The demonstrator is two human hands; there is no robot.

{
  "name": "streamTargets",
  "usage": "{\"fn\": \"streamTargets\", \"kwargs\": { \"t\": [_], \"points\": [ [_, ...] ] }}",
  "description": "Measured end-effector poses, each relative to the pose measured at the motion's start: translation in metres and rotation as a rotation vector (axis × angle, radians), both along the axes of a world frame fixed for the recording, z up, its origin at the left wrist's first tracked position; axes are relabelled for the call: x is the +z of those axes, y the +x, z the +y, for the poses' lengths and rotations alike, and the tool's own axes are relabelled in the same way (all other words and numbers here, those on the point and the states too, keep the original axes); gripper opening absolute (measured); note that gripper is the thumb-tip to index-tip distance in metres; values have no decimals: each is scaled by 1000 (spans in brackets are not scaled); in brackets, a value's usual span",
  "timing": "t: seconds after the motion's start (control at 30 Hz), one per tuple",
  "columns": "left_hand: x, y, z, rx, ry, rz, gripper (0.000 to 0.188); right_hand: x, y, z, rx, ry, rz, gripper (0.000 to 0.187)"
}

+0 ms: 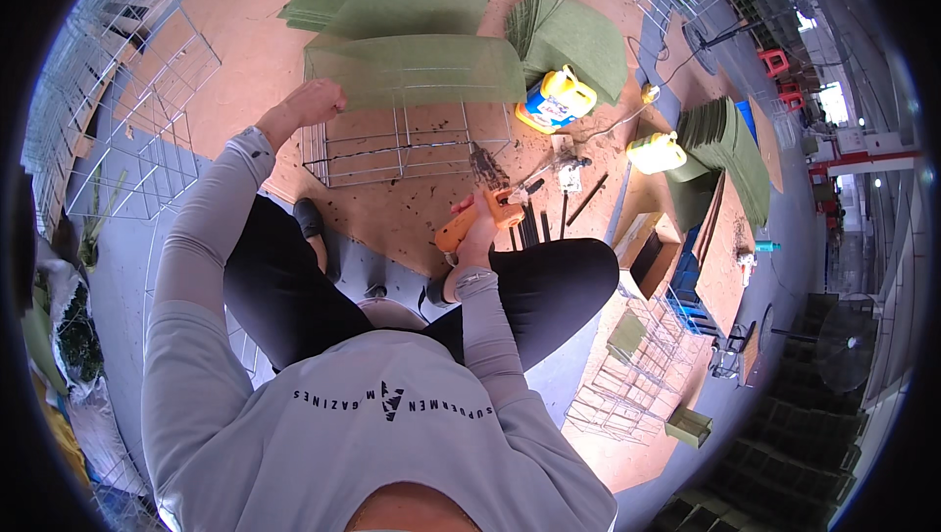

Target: The recorder uses a glue gun and a drill to assemble the frame and fabric covering of a storage cube.

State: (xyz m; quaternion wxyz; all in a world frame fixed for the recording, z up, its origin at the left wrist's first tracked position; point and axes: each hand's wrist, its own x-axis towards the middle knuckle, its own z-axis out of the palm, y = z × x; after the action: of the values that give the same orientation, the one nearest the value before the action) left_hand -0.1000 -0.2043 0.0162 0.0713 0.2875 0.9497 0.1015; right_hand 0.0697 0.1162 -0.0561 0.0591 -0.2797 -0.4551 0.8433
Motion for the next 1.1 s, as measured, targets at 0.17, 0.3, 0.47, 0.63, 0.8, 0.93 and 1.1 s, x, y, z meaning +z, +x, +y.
{"fn": "streamTargets", "kwargs": {
  "t": [0.17,0.3,0.47,0.63,0.8,0.93,1.1],
  "points": [
    [0,2,0,-20,45,46,11,-1,-1,2,-12,3,28,18],
    [1,3,-1,-18,74,51,12,-1,-2,3,-39,-20,17,17],
    [-2,4,-2,-12,73,64,12,2,-3,3,-53,-31,7,16],
    [-1,1,-2,-10,-7,16,9,-2,-5,8,-54,-17,-6,17],
    [-1,2,0,-1,42,39,10,-10,-7,12,-55,-8,10,17],
    [-1,3,0,3,59,28,9,-2,-7,10,-65,-16,-4,16],
    [-1,3,0,16,83,42,11,-8,-10,14,-83,-47,30,18]
  ]
}}
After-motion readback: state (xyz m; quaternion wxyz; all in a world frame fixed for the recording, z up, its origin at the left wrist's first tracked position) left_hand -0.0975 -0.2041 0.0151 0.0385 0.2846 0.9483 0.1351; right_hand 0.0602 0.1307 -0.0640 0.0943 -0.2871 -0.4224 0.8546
